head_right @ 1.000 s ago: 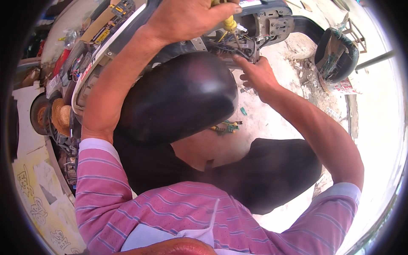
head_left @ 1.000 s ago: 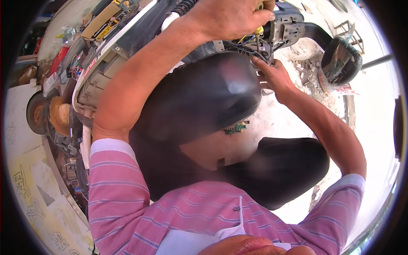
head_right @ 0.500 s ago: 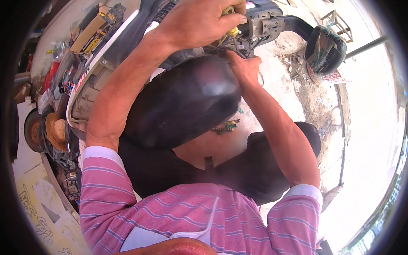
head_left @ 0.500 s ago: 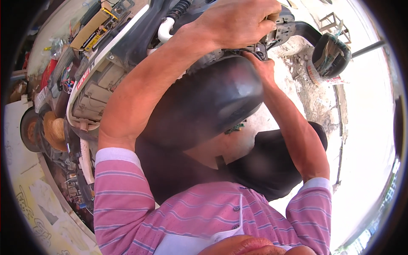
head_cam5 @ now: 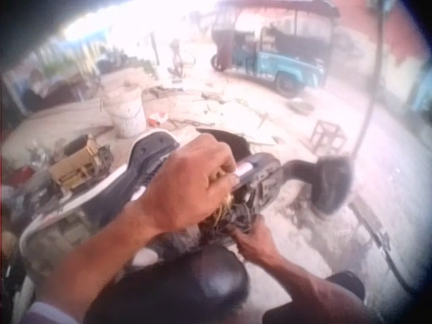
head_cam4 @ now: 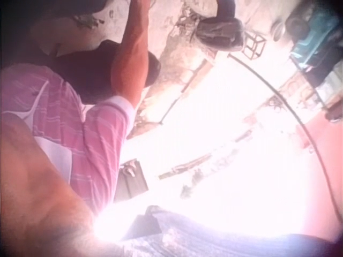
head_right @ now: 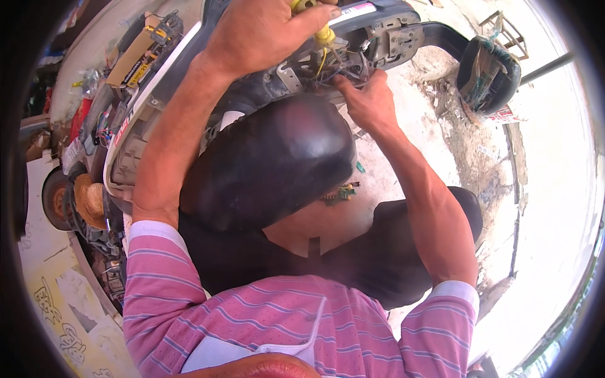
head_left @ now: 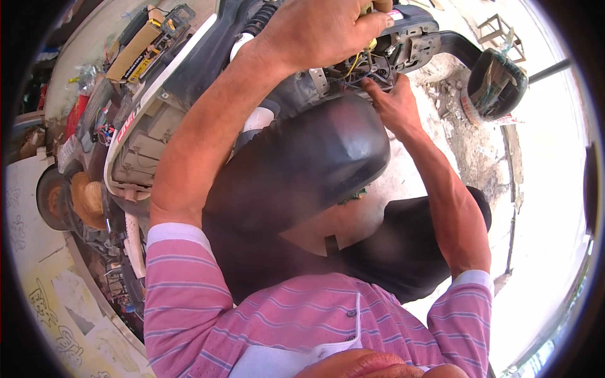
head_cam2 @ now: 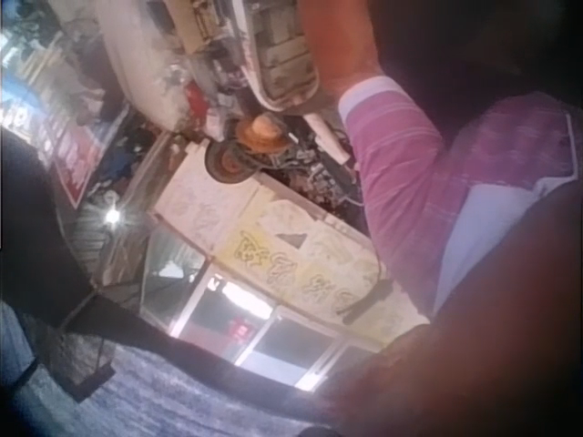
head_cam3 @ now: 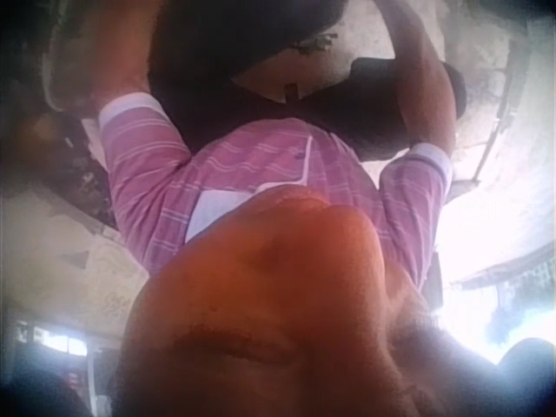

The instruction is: The person works on the wiring of an electric scooter, using a screwdriver to tighten components and hands to manipulate various wires near the seat area.

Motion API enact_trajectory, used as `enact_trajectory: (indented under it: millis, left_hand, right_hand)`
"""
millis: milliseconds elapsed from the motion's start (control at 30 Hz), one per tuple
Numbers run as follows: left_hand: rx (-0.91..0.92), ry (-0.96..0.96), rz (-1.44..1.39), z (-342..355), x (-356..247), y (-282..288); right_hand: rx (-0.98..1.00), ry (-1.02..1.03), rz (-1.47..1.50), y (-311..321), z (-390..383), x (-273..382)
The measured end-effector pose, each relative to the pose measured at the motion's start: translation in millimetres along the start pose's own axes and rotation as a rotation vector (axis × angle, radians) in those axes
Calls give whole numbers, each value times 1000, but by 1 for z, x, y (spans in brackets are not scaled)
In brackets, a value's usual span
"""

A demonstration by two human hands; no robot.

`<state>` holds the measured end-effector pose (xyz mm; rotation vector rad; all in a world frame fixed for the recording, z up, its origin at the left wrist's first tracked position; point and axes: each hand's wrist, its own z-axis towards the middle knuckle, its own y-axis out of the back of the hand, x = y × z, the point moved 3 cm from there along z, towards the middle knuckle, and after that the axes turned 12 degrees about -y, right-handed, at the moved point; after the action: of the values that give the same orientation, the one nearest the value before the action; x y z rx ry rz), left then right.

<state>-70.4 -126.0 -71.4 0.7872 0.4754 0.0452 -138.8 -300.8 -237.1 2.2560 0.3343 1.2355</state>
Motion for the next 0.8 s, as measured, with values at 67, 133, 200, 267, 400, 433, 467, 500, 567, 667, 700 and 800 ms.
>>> enact_trajectory:
  millis: [67,133,200,267,400,433,467,500,567,667,700,800]
  left_hand:
    - [-46,-92,92,1,5,3]
    - [-61,-132,131,-1,2,7]
    - [-52,-118,249,-4,5,9]
    - [33,-9,344,-5,10,8]
    - [47,41,106,-5,33,0]
    - [43,-162,25,-2,38,0]
    - [41,-364,-53,-3,42,0]
    - [52,-394,-61,0,37,1]
    - [92,-291,-201,1,30,0]
    - [171,-151,-268,-2,26,3]
    - [128,-91,-261,-6,27,4]
    - [-3,-170,-82,-8,19,8]
  right_hand:
    - [-3,19,5,0,8,-6]
    - [41,8,-8,-1,11,-6]
    - [28,43,-57,-2,13,-7]
    - [4,60,-60,-4,14,-10]
    - [-41,103,-71,-2,11,-8]
    - [-21,98,-65,-3,6,-1]
    - [-21,105,-70,-4,6,1]
    - [-12,112,-70,-3,10,-2]
    - [-8,113,-74,0,13,-6]
    - [11,116,-66,1,14,-6]
    - [25,106,-73,0,15,-6]
    - [1,91,-121,-1,14,-5]
